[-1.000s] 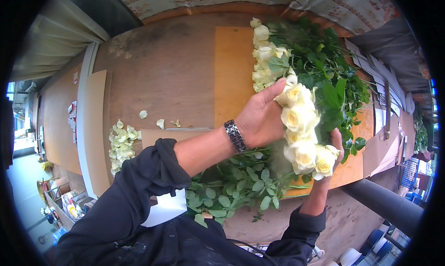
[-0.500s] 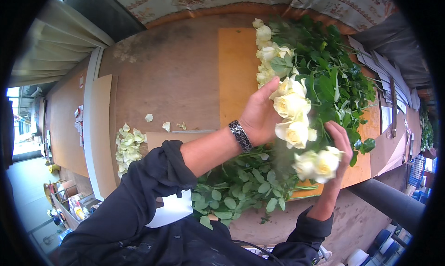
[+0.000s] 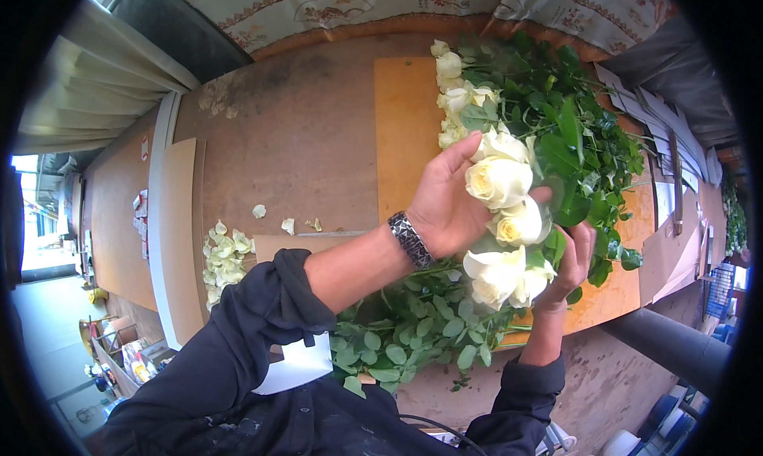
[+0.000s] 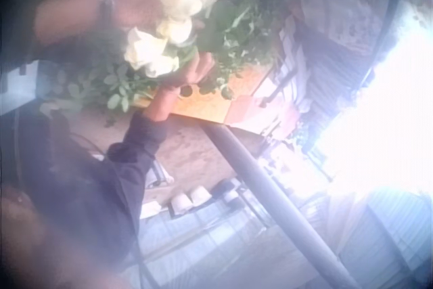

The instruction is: The person arranges white roses and green leaves into a small bouquet on a table, then wraps the bouquet in white paper and secures it with tape. The person handles the flowers and leaves by hand and uses a stapler and tape to finish the wrapping.

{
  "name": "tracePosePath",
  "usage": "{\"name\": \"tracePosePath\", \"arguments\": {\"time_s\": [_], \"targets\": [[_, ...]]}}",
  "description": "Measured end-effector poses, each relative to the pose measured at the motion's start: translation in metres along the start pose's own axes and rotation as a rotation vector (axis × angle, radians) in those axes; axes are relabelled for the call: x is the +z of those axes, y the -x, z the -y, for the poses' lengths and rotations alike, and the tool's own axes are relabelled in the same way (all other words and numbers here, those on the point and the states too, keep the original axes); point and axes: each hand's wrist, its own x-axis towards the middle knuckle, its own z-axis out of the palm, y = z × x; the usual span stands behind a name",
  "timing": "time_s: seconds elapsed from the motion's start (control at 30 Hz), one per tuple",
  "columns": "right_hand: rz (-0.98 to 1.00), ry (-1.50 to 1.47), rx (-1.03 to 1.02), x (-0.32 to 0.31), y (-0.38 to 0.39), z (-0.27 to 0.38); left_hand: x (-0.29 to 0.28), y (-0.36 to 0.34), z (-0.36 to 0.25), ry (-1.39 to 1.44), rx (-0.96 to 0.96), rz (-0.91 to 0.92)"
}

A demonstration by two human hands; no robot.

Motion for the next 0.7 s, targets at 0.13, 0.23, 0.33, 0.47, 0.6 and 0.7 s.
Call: {"name": "tracePosePath", "arguments": {"time_s": [0.13, 0.23, 0.33, 0.47, 0.6, 0.7], "targets": [[0.038, -0.093, 0.052, 0.007, 0.006, 0.008, -0.005, -0.002, 0.003, 0.056, -0.021, -0.058], [0.032, -0.179, 0.100, 0.012, 0.014, 0.006, -0.011, 0.000, 0.002, 0.063, -0.040, -0.043], [-0.036, -0.180, 0.203, 0.015, 0.023, 0.001, -0.020, -0.004, -0.006, 0.063, -0.047, -0.040], [-0.264, -0.675, 0.505, 0.020, 0.031, -0.007, -0.028, -0.005, -0.012, 0.018, 0.031, -0.133], [-0.149, -0.427, 0.386, 0.017, 0.029, -0.016, -0.030, -0.001, -0.005, 0.005, -0.046, -0.053], [-0.080, -0.396, 0.380, 0.015, 0.026, -0.019, -0.029, 0.002, 0.002, -0.016, -0.010, -0.108]]}}
